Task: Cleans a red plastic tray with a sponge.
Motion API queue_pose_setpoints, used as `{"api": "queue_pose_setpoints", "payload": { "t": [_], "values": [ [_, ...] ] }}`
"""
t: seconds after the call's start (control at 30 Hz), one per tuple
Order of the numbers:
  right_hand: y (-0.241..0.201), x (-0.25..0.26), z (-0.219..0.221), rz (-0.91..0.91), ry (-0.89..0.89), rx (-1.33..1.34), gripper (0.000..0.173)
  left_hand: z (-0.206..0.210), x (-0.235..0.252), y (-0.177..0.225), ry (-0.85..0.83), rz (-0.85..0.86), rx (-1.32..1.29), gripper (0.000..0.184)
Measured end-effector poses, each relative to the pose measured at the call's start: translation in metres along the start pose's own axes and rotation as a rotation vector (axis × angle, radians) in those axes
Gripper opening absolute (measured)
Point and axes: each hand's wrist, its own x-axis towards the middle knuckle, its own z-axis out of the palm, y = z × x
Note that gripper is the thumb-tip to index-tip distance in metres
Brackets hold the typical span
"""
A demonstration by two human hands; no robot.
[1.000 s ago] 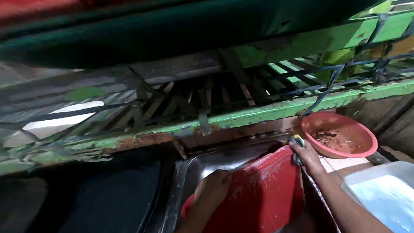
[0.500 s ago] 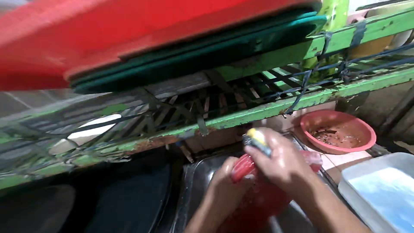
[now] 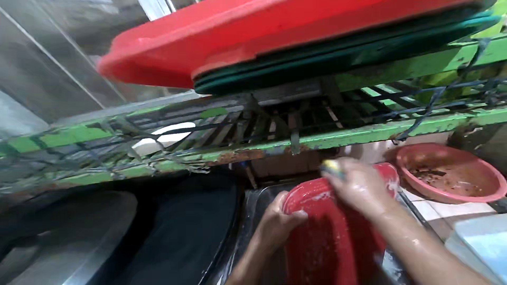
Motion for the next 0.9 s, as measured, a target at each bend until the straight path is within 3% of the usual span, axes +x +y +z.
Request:
{"api": "queue_pose_setpoints", "payload": {
  "t": [0.07,0.1,0.17,0.3,0.43,0.53,0.63,0.7,0.8,0.9],
  "values": [
    [-0.043,-0.005,0.012,-0.201,-0.101,0.051,0.042,0.011,0.006,0.006,-0.013,0.04,-0.006,0.047],
    [-0.048,-0.005,0.019,-0.291,-0.102,0.049,0.042,0.012,0.006,0.007,-0.001,0.044,0.04,0.046],
    [-0.027,0.001,0.024,-0.304,-0.085,0.031,0.044,0.004,0.003,0.002,0.03,0.021,0.179,0.045],
    [0.066,0.025,0.006,0.088,-0.007,0.003,0.045,-0.026,-0.008,-0.028,0.094,0.105,0.274,0.043],
    [0.135,0.025,0.013,0.5,0.083,0.571,0.046,-0.036,-0.017,-0.057,0.125,0.17,-0.029,0.044],
    [0.164,-0.01,0.049,0.499,0.238,0.992,0.052,-0.043,-0.028,-0.071,0.15,0.191,-0.116,0.047],
    [0.146,-0.025,0.052,0.489,0.377,0.958,0.046,-0.053,-0.039,-0.064,0.187,0.111,-0.033,0.052],
    [0.117,-0.022,0.029,0.509,0.363,0.841,0.044,-0.067,-0.041,-0.052,0.218,0.024,0.208,0.056],
    [0.056,-0.019,-0.01,0.374,0.218,0.639,0.041,-0.079,-0.033,-0.027,0.081,-0.04,0.643,0.043],
    [-0.014,-0.018,-0.013,0.178,-0.03,0.483,0.039,-0.041,-0.021,0.006,0.01,-0.038,0.67,0.046]
  ]
}}
